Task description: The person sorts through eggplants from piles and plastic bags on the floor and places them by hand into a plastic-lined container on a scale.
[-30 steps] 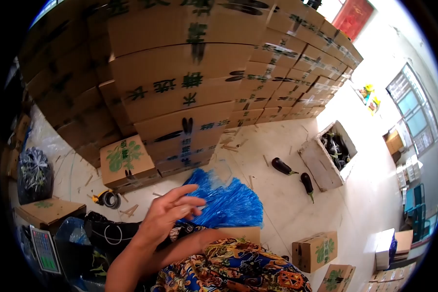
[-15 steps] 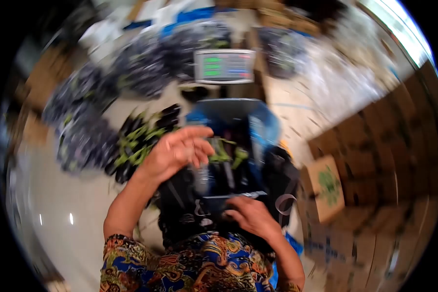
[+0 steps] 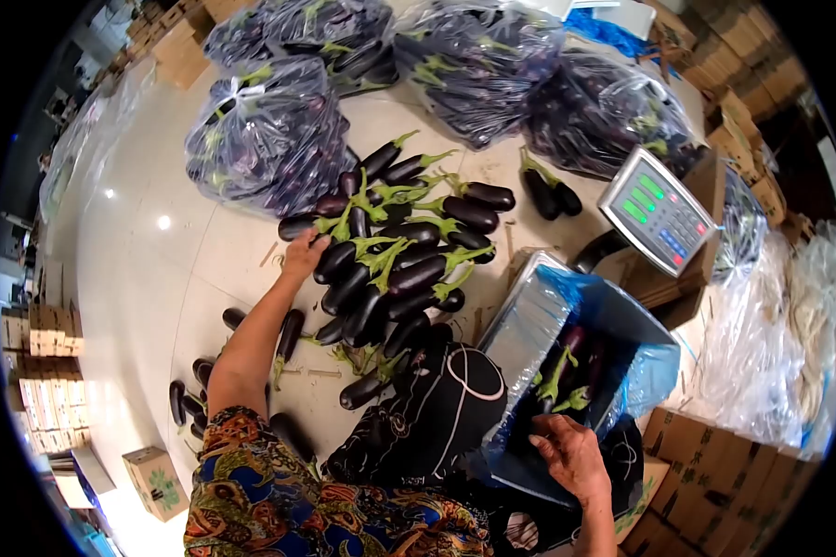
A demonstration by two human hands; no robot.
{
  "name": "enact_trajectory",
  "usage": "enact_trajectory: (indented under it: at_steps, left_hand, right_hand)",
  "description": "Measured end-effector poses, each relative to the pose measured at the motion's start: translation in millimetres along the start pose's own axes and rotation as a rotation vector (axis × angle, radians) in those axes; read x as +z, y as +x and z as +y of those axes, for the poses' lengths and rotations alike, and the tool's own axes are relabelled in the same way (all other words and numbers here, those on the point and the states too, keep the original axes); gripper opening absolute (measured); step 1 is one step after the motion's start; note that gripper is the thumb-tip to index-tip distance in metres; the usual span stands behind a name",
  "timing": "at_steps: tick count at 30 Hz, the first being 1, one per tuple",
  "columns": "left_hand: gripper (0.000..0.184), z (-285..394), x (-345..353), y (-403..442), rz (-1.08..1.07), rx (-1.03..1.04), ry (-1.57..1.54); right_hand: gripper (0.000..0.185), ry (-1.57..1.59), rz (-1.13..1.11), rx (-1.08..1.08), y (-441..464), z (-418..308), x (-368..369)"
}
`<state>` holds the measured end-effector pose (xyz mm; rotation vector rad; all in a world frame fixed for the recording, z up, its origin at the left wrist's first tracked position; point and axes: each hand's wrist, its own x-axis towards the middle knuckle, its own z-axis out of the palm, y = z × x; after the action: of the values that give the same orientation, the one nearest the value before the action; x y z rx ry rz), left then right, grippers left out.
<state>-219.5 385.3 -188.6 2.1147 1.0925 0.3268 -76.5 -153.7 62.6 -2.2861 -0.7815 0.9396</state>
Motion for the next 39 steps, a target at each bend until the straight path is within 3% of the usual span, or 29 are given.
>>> enact_trajectory:
  at_steps: [3,5,6,10,13,14,17,21,22,25,26,29,31,32,34,39]
  left_hand:
    - [0.059,-25.3,30.1,3.9,-0.148,-0.062,0.135]
    - [0.057,-34.8,48.4,-9.5,-0.032,0.134,0.314]
    - [0.054,-25.8,46.9,-13.3,-0.001,0.163,0.279]
    - [0.058,6.9,14.8,-8.9,-0.235,0.214,0.139]
    - [0.063,15.0,-5.6,0.6,-0.498,0.051,0.173]
    - [0.074,29.0,-11.0,-0.9,-0.581,-0.041,0.273]
    - [0.084,14.7,-21.7,3.3,-0.695,-0.09,0.378]
    - [0.069,-63.3,-17.5,-0.4,-0.698,-0.149,0.496]
    - [0.047,-58.4,-18.7,-1.3,-0.727,-0.07,0.459]
    - [0.033,-43.2,-13.5,4.7,-0.45,-0.254,0.048]
    - [0.031,-37.9,-7.1,9.7,-0.197,-0.065,0.123]
    - [0.035,-25.8,10.3,44.3,0.101,0.235,0.175]
    - [0.041,-12.6,24.0,70.2,0.112,0.331,0.201]
    - [0.044,-6.0,30.2,83.0,0.117,0.38,0.216]
    - [0.056,-7.0,52.6,105.2,-0.115,0.288,-0.022]
    - [0.056,63.5,102.4,68.6,0.103,0.4,0.111]
  right_hand:
    - [0.028,-0.016,-0.05,0.026,20.1,4.6,3.6]
    - [0.029,-0.04,-0.087,0.015,31.8,11.4,5.9]
    - [0.029,-0.032,-0.103,0.024,36.8,13.8,7.2]
    - [0.027,-0.031,-0.155,0.044,55.4,17.4,9.0]
    - [0.025,-0.033,-0.183,0.095,69.6,22.3,12.5]
    - [0.024,-0.033,-0.181,0.095,73.2,24.4,13.3]
    - [0.025,-0.073,-0.179,0.064,79.6,40.0,21.2]
    - [0.02,-0.09,-0.146,0.021,86.7,43.7,23.9]
    - [0.02,-0.078,-0.151,0.01,88.6,43.3,24.5]
    - [0.021,-0.083,-0.183,0.032,93.2,37.4,23.0]
    - [0.022,-0.091,-0.192,0.047,94.5,34.8,21.7]
    - [0.028,-0.065,-0.198,0.002,89.8,56.0,27.7]
    - [0.029,0.109,-0.135,0.041,84.6,71.2,36.8]
    - [0.029,0.033,-0.158,0.048,89.2,62.1,33.4]
    - [0.029,-0.12,-0.206,0.063,96.4,42.5,24.9]
    - [0.028,-0.087,-0.137,0.099,96.6,55.0,31.9]
